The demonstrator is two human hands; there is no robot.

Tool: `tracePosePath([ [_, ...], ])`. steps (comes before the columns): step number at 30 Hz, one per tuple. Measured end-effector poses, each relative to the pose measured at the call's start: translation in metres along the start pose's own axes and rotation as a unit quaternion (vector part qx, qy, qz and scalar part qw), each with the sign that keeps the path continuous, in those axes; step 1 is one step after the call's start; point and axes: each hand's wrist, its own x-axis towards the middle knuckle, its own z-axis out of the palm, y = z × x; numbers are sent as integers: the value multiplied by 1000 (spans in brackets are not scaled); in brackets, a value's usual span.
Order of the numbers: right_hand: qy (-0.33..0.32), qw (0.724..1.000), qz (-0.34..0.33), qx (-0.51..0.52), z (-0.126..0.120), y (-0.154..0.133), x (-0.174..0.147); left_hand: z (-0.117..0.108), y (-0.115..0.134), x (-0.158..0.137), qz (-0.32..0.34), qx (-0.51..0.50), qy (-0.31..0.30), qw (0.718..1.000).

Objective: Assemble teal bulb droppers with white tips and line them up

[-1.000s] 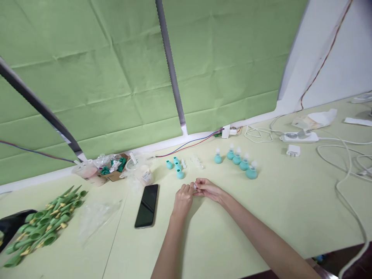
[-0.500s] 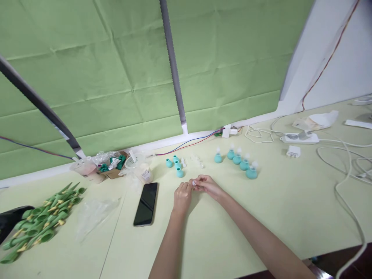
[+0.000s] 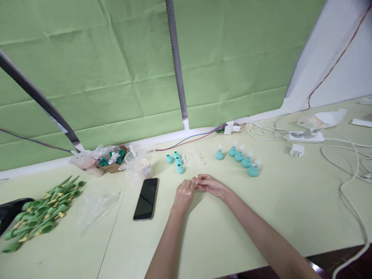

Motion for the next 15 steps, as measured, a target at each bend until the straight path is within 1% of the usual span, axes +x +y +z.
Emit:
tracePosePath([
  [3, -1, 1000, 8, 4, -2, 0, 1, 0, 0, 1, 0, -17, 0, 1000],
  [8, -18, 1000, 15, 9, -5, 2, 4, 5, 1, 0, -5, -37, 18, 999],
  [10, -15, 1000, 11, 9, -4, 2, 4, 7, 1, 0, -20, -49, 28, 998],
  [15, -10, 1000, -19, 0, -2, -1, 2, 8, -2, 2, -84, -81, 53, 992],
])
